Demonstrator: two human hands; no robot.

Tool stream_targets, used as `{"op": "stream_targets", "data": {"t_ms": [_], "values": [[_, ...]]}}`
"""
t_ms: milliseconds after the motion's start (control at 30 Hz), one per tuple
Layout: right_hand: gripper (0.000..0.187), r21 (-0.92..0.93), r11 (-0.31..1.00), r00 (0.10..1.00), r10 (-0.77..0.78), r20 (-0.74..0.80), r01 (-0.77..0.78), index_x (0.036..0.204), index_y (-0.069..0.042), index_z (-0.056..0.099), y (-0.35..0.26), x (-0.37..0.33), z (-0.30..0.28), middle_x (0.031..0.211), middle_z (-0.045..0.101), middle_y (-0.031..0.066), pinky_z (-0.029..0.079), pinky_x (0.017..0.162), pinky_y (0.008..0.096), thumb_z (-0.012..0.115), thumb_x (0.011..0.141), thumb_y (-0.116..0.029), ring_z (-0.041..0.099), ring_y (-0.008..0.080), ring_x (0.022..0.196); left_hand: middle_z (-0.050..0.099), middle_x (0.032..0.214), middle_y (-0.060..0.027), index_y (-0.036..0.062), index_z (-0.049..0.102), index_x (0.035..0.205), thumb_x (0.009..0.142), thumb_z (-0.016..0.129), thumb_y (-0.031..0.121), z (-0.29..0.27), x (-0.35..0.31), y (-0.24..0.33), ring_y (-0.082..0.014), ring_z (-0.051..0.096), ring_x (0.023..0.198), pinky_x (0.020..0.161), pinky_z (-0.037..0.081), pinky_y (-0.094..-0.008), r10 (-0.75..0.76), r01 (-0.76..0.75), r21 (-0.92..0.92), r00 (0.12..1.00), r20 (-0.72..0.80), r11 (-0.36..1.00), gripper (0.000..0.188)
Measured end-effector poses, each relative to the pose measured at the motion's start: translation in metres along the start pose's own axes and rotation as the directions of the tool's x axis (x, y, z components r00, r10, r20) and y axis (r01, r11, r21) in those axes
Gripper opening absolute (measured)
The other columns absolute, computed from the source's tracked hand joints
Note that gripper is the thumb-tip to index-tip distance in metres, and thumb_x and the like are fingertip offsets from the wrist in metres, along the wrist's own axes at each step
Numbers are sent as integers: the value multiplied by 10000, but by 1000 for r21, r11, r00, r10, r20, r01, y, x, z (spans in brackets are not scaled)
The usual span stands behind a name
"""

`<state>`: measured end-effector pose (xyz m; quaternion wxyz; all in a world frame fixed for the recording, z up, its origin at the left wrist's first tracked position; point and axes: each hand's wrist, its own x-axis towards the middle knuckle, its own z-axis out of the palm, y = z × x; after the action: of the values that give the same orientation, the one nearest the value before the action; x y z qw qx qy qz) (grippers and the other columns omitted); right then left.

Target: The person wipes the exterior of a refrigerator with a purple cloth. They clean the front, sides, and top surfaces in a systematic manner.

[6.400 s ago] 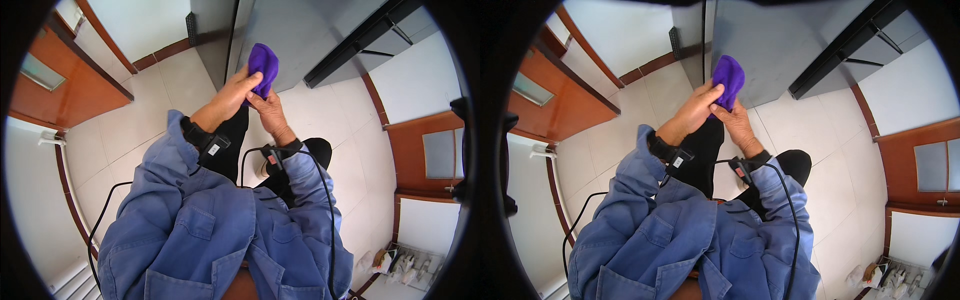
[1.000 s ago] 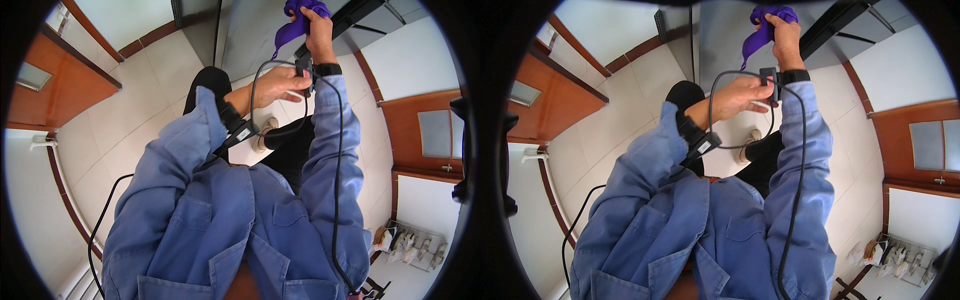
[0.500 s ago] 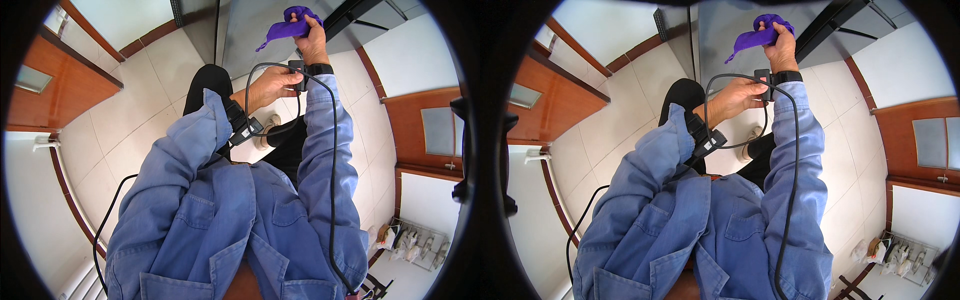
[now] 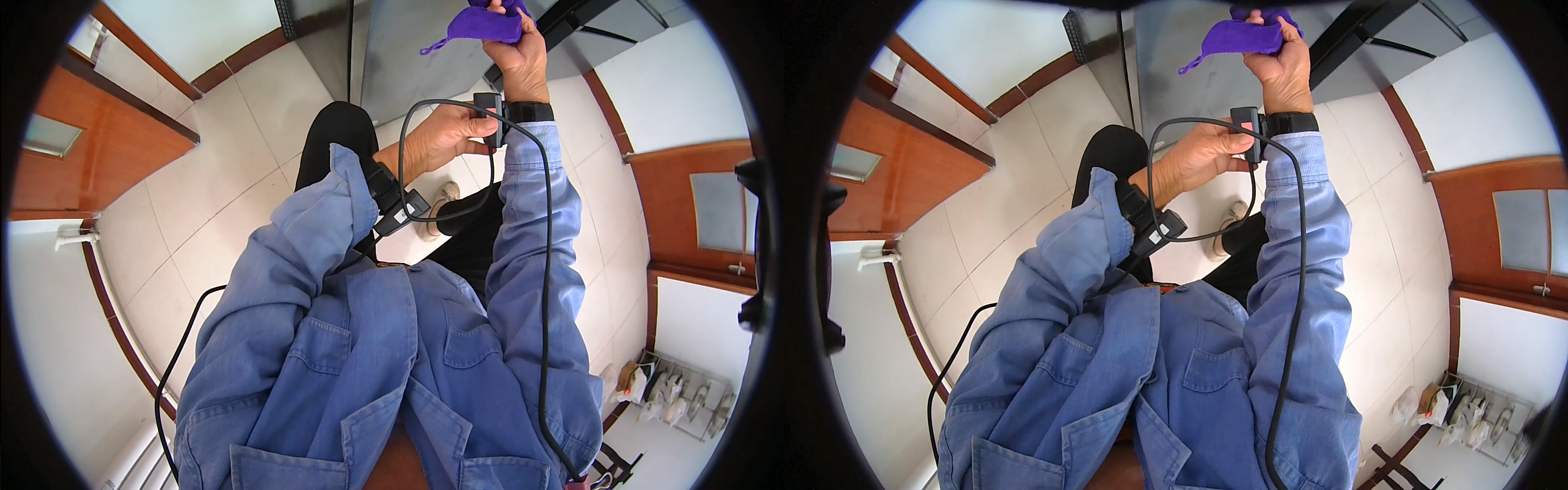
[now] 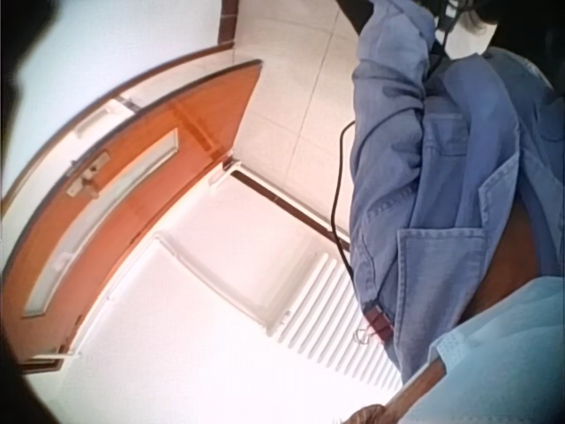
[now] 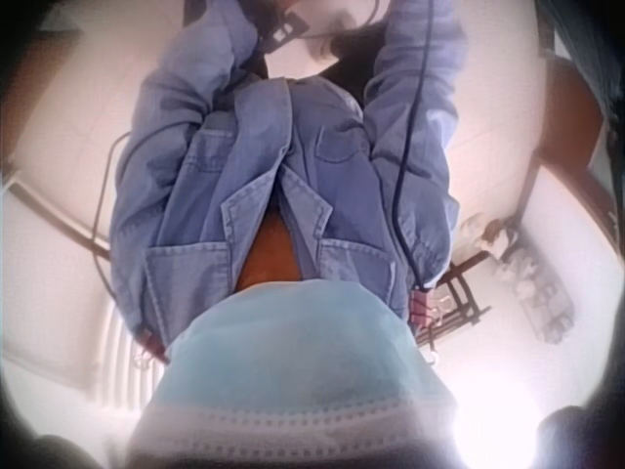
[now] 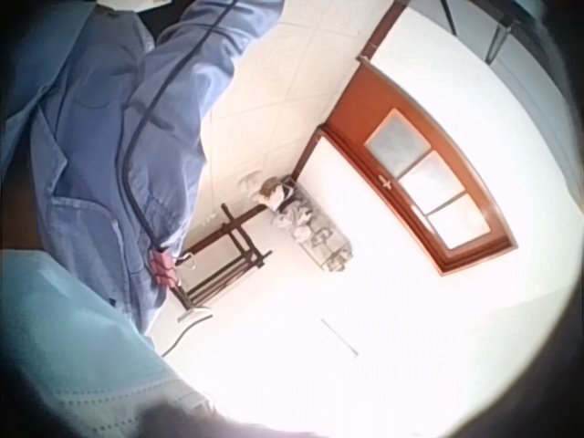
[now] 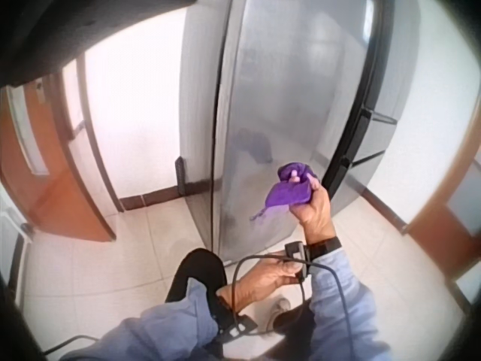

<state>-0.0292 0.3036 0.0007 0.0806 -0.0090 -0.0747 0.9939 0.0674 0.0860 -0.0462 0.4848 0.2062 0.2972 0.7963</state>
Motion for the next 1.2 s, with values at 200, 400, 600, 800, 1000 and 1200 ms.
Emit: {"op": "stream_targets", "data": {"t_ms": [200, 400, 600, 800, 1000, 1200], "values": [[304, -61, 996, 997, -61, -48, 58, 1178, 71, 526, 1, -7, 6, 1073, 667, 223, 604, 846, 405, 593, 921, -78, 678, 322, 895, 666, 1041, -43, 38, 664, 1138, 901, 798, 264, 3, 0, 6, -172, 661, 953, 891, 574, -387, -22, 23, 54, 1000, -12, 998, 354], [96, -884, 360, 851, -520, 75, 299, 918, 36, 688, 30, -27, 5, 846, 731, 139, 573, 737, 349, 641, 922, -47, 701, 280, 794, 661, 1032, 8, 99, 669, 1133, 929, 769, 329, 14, -1, 17, -120, 632, 946, 854, 511, -316, -117, 132, 120, 985, -125, 984, 323], [206, -506, -799, 651, -200, 733, 325, 1003, -63, 730, 30, -30, -24, 909, 702, 200, 537, 774, 435, 733, 845, -196, 678, 385, 848, 647, 986, 24, 122, 687, 1072, 928, 769, 365, 18, -6, 15, -110, 607, 900, 836, 509, -293, -212, 229, 59, 955, -209, 972, 294], [110, 172, -931, 914, 353, 199, 322, 933, -79, 692, 37, -49, -48, 875, 712, 160, 573, 636, 435, 665, 837, -125, 707, 304, 822, 653, 952, 18, 109, 704, 1033, 914, 782, 374, 27, -1, 12, -84, 600, 848, 786, 517, -230, -240, 255, 27, 937, -256, 967, 301], [332, -254, -899, 804, 158, 574, 358, 1133, -134, 674, 50, -63, -58, 1011, 688, 130, 570, 779, 400, 644, 816, -39, 694, 340, 922, 686, 1006, -46, 46, 690, 1097, 909, 767, 447, 26, -12, 17, -139, 664, 895, 793, 552, -271, -288, 326, 115, 921, -263, 938, 450], [238, -967, -136, 872, -418, 254, 216, 1102, -12, 704, 58, -39, -26, 967, 744, 150, 565, 758, 377, 592, 893, -29, 712, 286, 808, 632, 1191, -99, 42, 587, 1272, 927, 734, 475, 12, -22, -3, -217, 616, 1096, 954, 503, -388, -224, 261, 44, 894, -389, 964, 573]]}}
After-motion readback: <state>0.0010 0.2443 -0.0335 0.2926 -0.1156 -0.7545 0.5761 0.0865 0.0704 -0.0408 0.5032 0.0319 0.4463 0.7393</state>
